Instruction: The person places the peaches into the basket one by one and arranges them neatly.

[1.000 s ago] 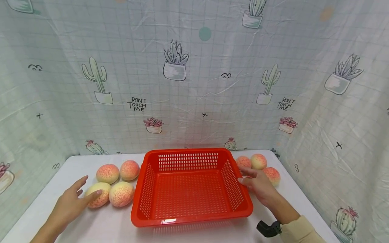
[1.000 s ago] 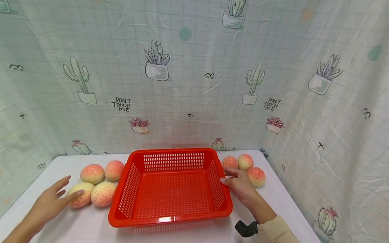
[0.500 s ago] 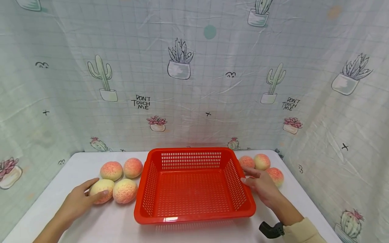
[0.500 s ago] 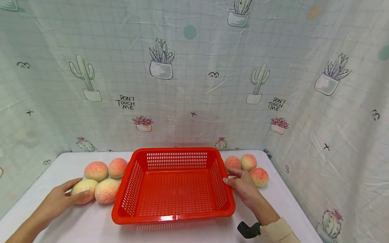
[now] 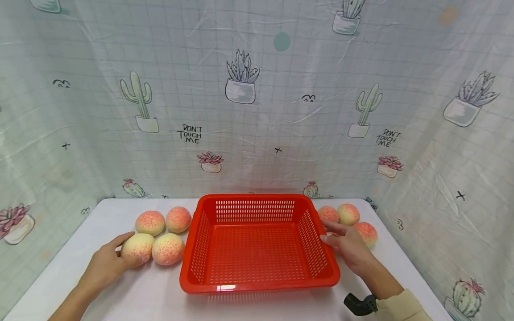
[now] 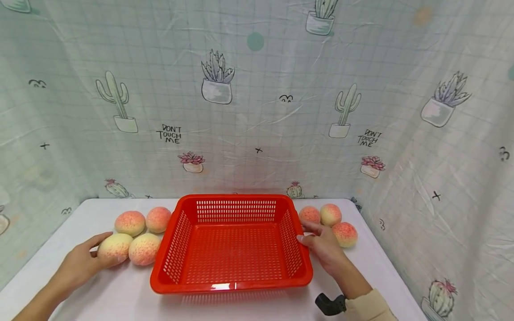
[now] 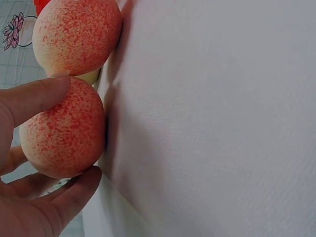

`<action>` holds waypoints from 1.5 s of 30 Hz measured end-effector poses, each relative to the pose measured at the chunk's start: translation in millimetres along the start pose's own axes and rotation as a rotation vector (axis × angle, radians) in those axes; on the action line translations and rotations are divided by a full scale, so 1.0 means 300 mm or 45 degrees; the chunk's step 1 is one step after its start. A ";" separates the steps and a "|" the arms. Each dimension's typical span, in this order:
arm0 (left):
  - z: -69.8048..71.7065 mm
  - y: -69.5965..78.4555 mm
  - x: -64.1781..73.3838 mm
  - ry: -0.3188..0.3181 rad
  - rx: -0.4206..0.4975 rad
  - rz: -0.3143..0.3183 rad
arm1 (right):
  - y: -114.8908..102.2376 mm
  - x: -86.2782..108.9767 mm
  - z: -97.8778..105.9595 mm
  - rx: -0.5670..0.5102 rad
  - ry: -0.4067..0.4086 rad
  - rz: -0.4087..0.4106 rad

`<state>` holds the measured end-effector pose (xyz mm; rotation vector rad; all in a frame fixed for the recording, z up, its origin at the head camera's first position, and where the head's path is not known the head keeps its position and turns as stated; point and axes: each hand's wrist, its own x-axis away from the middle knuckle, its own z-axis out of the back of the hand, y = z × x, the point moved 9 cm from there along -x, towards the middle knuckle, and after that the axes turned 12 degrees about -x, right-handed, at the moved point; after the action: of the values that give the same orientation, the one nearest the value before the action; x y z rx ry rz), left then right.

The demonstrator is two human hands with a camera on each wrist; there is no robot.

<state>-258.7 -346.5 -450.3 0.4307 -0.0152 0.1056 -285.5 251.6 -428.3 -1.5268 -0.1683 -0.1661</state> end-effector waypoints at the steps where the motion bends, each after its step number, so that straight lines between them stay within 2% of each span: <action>1: 0.004 0.000 0.001 0.023 -0.005 -0.001 | -0.001 0.001 0.000 0.002 0.000 0.000; 8: 0.036 -0.001 0.011 0.129 -0.010 0.020 | -0.004 -0.003 0.000 0.006 -0.012 0.010; 15: 0.060 0.000 0.010 0.114 -0.027 0.059 | -0.007 -0.006 0.001 0.042 -0.024 0.011; 23: 0.090 0.012 0.015 0.157 -0.022 0.057 | -0.007 -0.002 -0.001 0.047 -0.001 0.001; 39: 0.133 0.017 0.050 0.194 -0.025 0.081 | 0.008 -0.007 -0.002 0.017 -0.030 -0.029; 45: 0.144 0.042 0.053 0.162 -0.002 0.076 | 0.008 -0.001 -0.003 0.011 -0.031 -0.038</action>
<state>-244.0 -351.6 -405.1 0.4214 0.0974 0.1916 -285.3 250.9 -430.7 -1.5183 -0.2107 -0.1705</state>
